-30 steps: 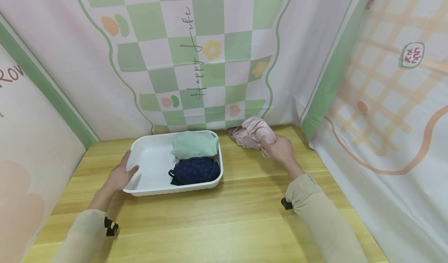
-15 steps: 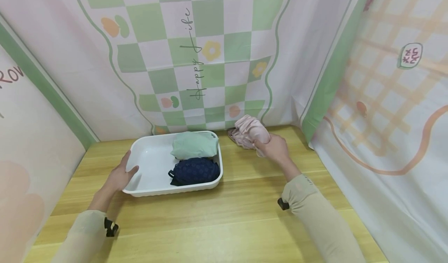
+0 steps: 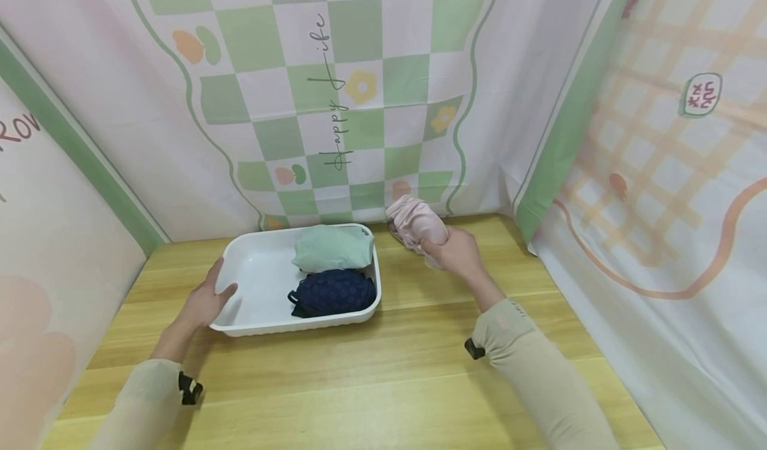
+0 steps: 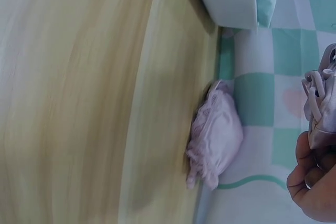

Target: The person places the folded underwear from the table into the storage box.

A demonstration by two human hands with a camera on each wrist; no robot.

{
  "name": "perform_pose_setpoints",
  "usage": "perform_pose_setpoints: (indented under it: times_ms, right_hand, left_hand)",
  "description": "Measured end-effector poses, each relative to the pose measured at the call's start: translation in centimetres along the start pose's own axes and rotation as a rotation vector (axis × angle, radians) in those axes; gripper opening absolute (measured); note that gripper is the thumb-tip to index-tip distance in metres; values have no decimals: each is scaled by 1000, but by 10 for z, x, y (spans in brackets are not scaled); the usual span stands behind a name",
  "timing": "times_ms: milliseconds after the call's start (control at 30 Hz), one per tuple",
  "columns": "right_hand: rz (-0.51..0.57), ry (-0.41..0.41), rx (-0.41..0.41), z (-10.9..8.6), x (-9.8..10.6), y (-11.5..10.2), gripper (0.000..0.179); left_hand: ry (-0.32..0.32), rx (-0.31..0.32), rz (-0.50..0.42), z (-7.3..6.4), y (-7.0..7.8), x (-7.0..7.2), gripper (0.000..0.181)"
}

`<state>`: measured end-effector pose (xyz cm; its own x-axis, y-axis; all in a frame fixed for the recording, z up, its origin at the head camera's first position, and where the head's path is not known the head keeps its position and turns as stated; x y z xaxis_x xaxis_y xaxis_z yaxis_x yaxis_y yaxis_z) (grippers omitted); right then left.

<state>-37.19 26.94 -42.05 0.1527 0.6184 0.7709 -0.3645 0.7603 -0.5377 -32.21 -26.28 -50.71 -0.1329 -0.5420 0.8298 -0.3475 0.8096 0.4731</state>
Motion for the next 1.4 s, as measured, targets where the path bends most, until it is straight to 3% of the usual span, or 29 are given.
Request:
perform_pose_setpoints:
  times_ms: [800,1100,1400]
  right_hand:
    - [50,-13,60,13,-23,-38,41]
    - [53,11,91,14,-27,-47,34]
    - [97,-49,82,15,-36,-61,34]
  left_hand:
    - [0,-2,-7,-1,1,1,81]
    - [3,-6,-7,0,0,1,81]
    - [1,-8,-22,3,-2,1,82]
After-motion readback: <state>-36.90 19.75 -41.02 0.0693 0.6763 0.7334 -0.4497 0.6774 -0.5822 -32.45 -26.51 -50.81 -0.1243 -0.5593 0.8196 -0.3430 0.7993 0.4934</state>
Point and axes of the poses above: each hand's wrist, its own z-axis towards the middle knuckle, its own x-axis out of the back of the hand, y = z × x, the point moved 8 cm from there along z, towards the middle knuckle, and after that the axes turned 13 degrees about x, right-handed, at the moved point
